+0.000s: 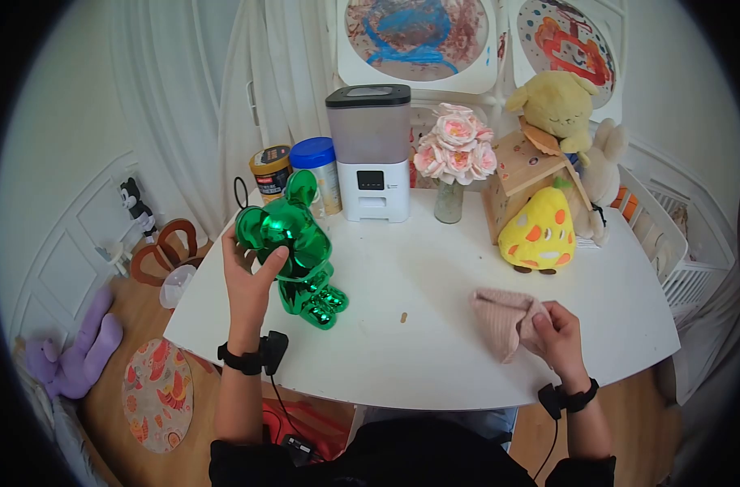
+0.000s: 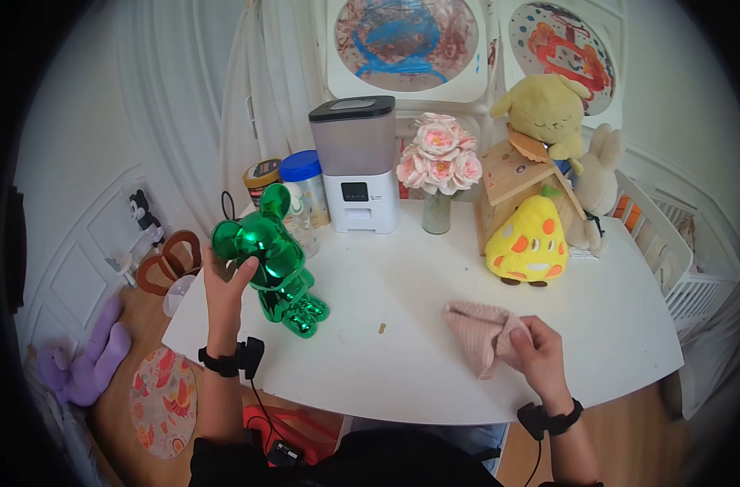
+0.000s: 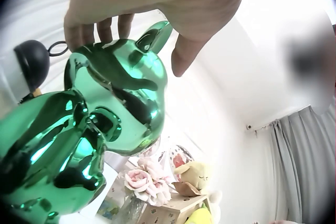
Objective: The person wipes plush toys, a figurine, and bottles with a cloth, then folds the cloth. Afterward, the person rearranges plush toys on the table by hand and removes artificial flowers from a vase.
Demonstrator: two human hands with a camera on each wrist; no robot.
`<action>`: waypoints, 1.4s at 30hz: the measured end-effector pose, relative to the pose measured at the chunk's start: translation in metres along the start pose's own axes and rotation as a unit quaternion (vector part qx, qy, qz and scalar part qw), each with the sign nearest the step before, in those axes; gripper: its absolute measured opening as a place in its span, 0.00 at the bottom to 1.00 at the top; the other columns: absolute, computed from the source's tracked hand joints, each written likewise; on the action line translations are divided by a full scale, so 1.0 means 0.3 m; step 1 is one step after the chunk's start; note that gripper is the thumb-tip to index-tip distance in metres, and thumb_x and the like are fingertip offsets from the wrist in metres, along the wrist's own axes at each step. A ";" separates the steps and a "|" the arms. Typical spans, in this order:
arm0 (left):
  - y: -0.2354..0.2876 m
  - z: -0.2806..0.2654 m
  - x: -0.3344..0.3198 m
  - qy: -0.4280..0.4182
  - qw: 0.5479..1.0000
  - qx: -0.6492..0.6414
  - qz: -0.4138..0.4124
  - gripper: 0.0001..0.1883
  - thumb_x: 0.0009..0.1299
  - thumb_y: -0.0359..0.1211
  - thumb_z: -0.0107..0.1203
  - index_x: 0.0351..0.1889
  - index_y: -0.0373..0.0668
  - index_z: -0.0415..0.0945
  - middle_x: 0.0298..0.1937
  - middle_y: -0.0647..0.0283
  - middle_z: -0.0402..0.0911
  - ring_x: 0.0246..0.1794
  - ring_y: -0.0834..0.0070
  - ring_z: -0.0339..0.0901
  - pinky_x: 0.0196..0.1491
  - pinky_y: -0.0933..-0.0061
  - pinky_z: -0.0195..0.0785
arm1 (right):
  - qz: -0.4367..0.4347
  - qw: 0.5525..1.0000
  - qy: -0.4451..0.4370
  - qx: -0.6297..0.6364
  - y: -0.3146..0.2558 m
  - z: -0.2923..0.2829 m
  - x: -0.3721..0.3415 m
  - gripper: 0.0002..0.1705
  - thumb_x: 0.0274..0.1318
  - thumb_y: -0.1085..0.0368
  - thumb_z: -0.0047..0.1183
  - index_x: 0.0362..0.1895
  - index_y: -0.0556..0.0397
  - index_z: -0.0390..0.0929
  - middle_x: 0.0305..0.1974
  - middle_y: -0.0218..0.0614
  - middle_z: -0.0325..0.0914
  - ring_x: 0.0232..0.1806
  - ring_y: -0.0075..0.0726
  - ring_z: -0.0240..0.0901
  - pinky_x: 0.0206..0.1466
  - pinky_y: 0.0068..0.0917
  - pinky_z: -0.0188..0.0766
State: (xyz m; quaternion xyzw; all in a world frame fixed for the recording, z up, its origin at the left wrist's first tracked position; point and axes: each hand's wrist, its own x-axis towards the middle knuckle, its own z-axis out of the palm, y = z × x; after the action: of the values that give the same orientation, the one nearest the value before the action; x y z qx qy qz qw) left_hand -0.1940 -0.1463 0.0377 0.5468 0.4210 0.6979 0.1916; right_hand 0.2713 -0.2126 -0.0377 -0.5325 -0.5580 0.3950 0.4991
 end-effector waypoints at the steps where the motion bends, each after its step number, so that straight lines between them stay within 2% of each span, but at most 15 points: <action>1: -0.012 0.002 0.012 -0.039 0.999 0.012 -0.034 0.40 0.64 0.35 0.71 0.70 0.38 0.59 0.63 0.56 0.72 0.64 0.67 0.71 0.67 0.62 0.64 | -0.001 0.992 0.018 0.121 -0.003 -0.017 0.017 0.12 0.72 0.68 0.49 0.53 0.60 0.78 0.42 0.32 0.83 0.43 0.22 0.78 0.50 0.24 0.75; 2: -0.032 -0.002 0.024 -0.053 0.997 0.004 -0.056 0.39 0.64 0.36 0.71 0.70 0.39 0.61 0.61 0.57 0.75 0.61 0.69 0.73 0.64 0.66 0.67 | 0.000 0.992 0.031 0.120 -0.026 -0.026 0.028 0.12 0.72 0.68 0.49 0.53 0.60 0.78 0.42 0.32 0.83 0.43 0.22 0.78 0.50 0.24 0.75; 4: -0.057 -0.010 0.041 -0.105 0.991 -0.025 -0.084 0.36 0.66 0.39 0.69 0.68 0.39 0.64 0.60 0.60 0.76 0.59 0.70 0.74 0.63 0.67 0.67 | 0.025 0.952 0.047 0.303 -0.078 -0.022 0.054 0.15 0.75 0.65 0.45 0.57 0.59 0.74 0.47 0.35 0.82 0.46 0.24 0.79 0.53 0.24 0.76; 7: -0.094 -0.009 0.043 -0.127 0.987 -0.024 -0.090 0.35 0.67 0.40 0.67 0.69 0.37 0.65 0.59 0.60 0.76 0.59 0.70 0.74 0.64 0.67 0.65 | 0.051 0.931 0.037 0.360 -0.129 -0.020 0.084 0.16 0.76 0.61 0.43 0.58 0.58 0.74 0.52 0.36 0.80 0.49 0.28 0.80 0.56 0.25 0.76; 12: -0.086 0.047 0.019 -0.071 0.997 -0.016 -0.040 0.37 0.67 0.37 0.66 0.71 0.37 0.62 0.61 0.58 0.73 0.61 0.69 0.72 0.67 0.66 0.63 | 0.109 0.891 -0.004 0.442 -0.090 -0.019 0.102 0.23 0.73 0.56 0.49 0.63 0.58 0.70 0.56 0.38 0.77 0.55 0.30 0.76 0.62 0.31 0.73; 16: -0.074 0.129 -0.034 -0.071 0.995 -0.043 -0.049 0.35 0.66 0.38 0.67 0.67 0.36 0.66 0.57 0.59 0.76 0.58 0.69 0.74 0.64 0.67 0.65 | 0.074 0.923 -0.071 0.371 -0.099 -0.009 0.095 0.27 0.70 0.57 0.52 0.66 0.58 0.66 0.58 0.37 0.75 0.57 0.30 0.75 0.64 0.31 0.71; 18: -0.055 0.194 -0.058 -0.093 0.991 -0.078 -0.063 0.31 0.65 0.38 0.68 0.63 0.35 0.70 0.54 0.60 0.78 0.55 0.70 0.76 0.61 0.67 0.67 | -0.017 0.952 -0.145 0.268 -0.072 -0.015 0.093 0.31 0.68 0.57 0.55 0.68 0.59 0.63 0.60 0.37 0.73 0.60 0.30 0.73 0.65 0.30 0.70; 22: -0.026 0.322 -0.107 -0.144 0.983 -0.085 -0.074 0.36 0.63 0.35 0.70 0.66 0.35 0.66 0.56 0.59 0.77 0.56 0.71 0.75 0.61 0.67 0.69 | -0.007 0.974 -0.092 0.206 -0.106 -0.017 0.084 0.28 0.71 0.58 0.50 0.68 0.61 0.64 0.61 0.39 0.74 0.61 0.32 0.73 0.67 0.31 0.69; 24: -0.003 0.384 -0.121 -0.174 0.979 -0.087 -0.065 0.41 0.62 0.34 0.71 0.70 0.37 0.59 0.59 0.58 0.74 0.58 0.70 0.75 0.63 0.66 0.68 | 0.076 0.936 -0.003 0.344 -0.102 -0.040 0.091 0.26 0.75 0.59 0.43 0.68 0.61 0.66 0.62 0.40 0.74 0.61 0.34 0.74 0.68 0.33 0.70; 28: 0.002 0.453 -0.134 -0.198 0.974 -0.096 -0.061 0.43 0.63 0.34 0.71 0.71 0.38 0.54 0.59 0.57 0.72 0.59 0.69 0.74 0.64 0.66 0.68 | 0.063 0.932 0.023 0.357 -0.060 -0.117 0.084 0.25 0.77 0.59 0.37 0.69 0.60 0.67 0.63 0.41 0.75 0.62 0.37 0.74 0.68 0.35 0.70; 34: -0.001 0.448 -0.147 -0.218 0.966 -0.105 -0.088 0.44 0.65 0.40 0.72 0.71 0.38 0.54 0.61 0.56 0.70 0.62 0.69 0.72 0.65 0.65 0.67 | -0.013 0.879 0.069 0.473 -0.148 -0.164 0.083 0.28 0.78 0.55 0.36 0.72 0.59 0.63 0.67 0.43 0.71 0.64 0.40 0.73 0.69 0.39 0.70; 38: -0.033 0.414 -0.088 -0.246 0.965 -0.064 -0.060 0.52 0.59 0.52 0.76 0.71 0.38 0.53 0.66 0.53 0.67 0.67 0.64 0.69 0.69 0.61 0.63 | -0.083 0.877 0.086 0.465 -0.286 -0.019 0.116 0.28 0.78 0.55 0.35 0.72 0.58 0.62 0.66 0.42 0.71 0.65 0.40 0.72 0.69 0.38 0.70; 39: -0.041 0.415 -0.056 -0.236 0.968 -0.079 0.003 0.57 0.54 0.56 0.77 0.72 0.38 0.52 0.69 0.51 0.65 0.71 0.60 0.66 0.72 0.58 0.59 | -0.091 0.881 0.082 0.458 -0.330 0.042 0.114 0.27 0.77 0.56 0.36 0.72 0.57 0.62 0.66 0.41 0.71 0.66 0.39 0.71 0.69 0.38 0.69; 41: -0.047 0.422 0.018 -0.232 0.966 -0.090 0.073 0.63 0.50 0.60 0.78 0.73 0.38 0.51 0.73 0.48 0.62 0.74 0.56 0.62 0.75 0.54 0.55 | -0.122 0.903 0.038 0.409 -0.374 0.168 0.117 0.29 0.76 0.50 0.40 0.69 0.57 0.66 0.63 0.38 0.75 0.61 0.36 0.75 0.65 0.37 0.73; 42: -0.047 0.431 0.059 -0.277 0.946 -0.081 0.147 0.66 0.48 0.62 0.78 0.75 0.38 0.49 0.75 0.47 0.59 0.76 0.54 0.59 0.77 0.52 0.51 | -0.141 0.937 -0.064 0.314 -0.355 0.210 0.122 0.33 0.75 0.46 0.41 0.71 0.57 0.64 0.67 0.42 0.71 0.67 0.41 0.70 0.69 0.41 0.67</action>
State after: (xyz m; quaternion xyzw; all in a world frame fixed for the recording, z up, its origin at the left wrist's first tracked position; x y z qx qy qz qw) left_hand -0.0830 -0.0765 0.0433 0.7566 0.2086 0.5714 0.2397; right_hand 0.1909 -0.1836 0.0590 -0.2387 -0.5054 0.5089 0.6547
